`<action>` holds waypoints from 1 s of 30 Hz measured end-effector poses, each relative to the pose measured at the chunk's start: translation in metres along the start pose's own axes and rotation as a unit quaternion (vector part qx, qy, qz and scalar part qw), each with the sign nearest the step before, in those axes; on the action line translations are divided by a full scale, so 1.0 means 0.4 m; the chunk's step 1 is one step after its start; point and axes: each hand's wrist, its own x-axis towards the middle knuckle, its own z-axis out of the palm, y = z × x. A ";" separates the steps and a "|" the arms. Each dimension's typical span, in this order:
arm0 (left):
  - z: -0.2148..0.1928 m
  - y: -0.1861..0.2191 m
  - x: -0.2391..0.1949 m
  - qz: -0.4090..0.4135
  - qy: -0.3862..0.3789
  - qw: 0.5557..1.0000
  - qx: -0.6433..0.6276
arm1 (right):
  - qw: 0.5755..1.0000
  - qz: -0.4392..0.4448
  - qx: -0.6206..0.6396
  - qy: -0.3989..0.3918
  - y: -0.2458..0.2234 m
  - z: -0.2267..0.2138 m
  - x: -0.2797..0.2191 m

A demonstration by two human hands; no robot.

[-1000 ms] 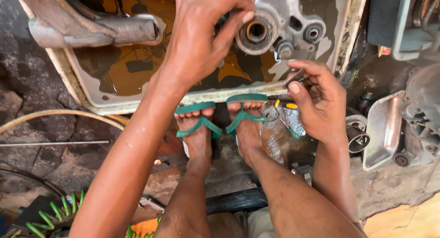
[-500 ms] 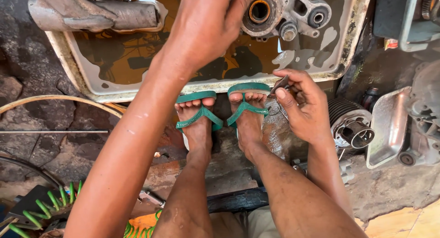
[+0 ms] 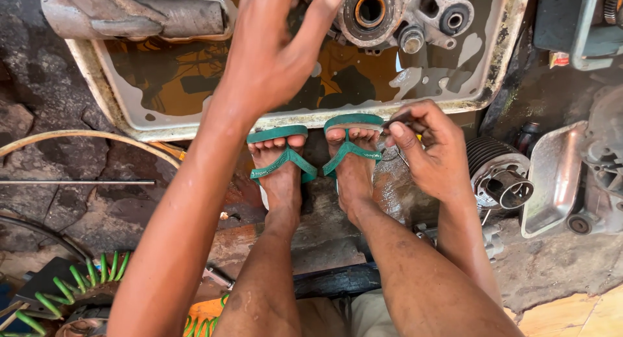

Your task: The person removes a cylindrical metal part from an engine block by hand. They then use a yellow-handled screwdriver to pry and remove a black rubber seal from the engine casing.

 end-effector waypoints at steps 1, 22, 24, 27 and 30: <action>-0.007 0.015 -0.014 -0.034 -0.006 0.999 -0.021 | 1.000 0.008 0.030 0.002 -0.005 0.000 -0.001; 0.039 -0.005 -0.059 -0.039 -0.055 0.981 0.183 | 0.947 -0.190 -0.235 0.112 -0.206 -0.010 0.120; 0.044 -0.006 -0.046 -0.030 -0.078 0.975 0.206 | 0.944 -0.189 -0.256 0.086 -0.222 -0.044 0.138; 0.049 -0.007 -0.033 -0.016 -0.114 0.960 0.257 | 0.868 -0.245 -0.431 -0.001 -0.228 -0.110 0.187; 0.062 -0.018 -0.027 -0.041 -0.109 0.966 0.231 | 0.780 -0.314 -0.535 -0.085 -0.268 -0.157 0.258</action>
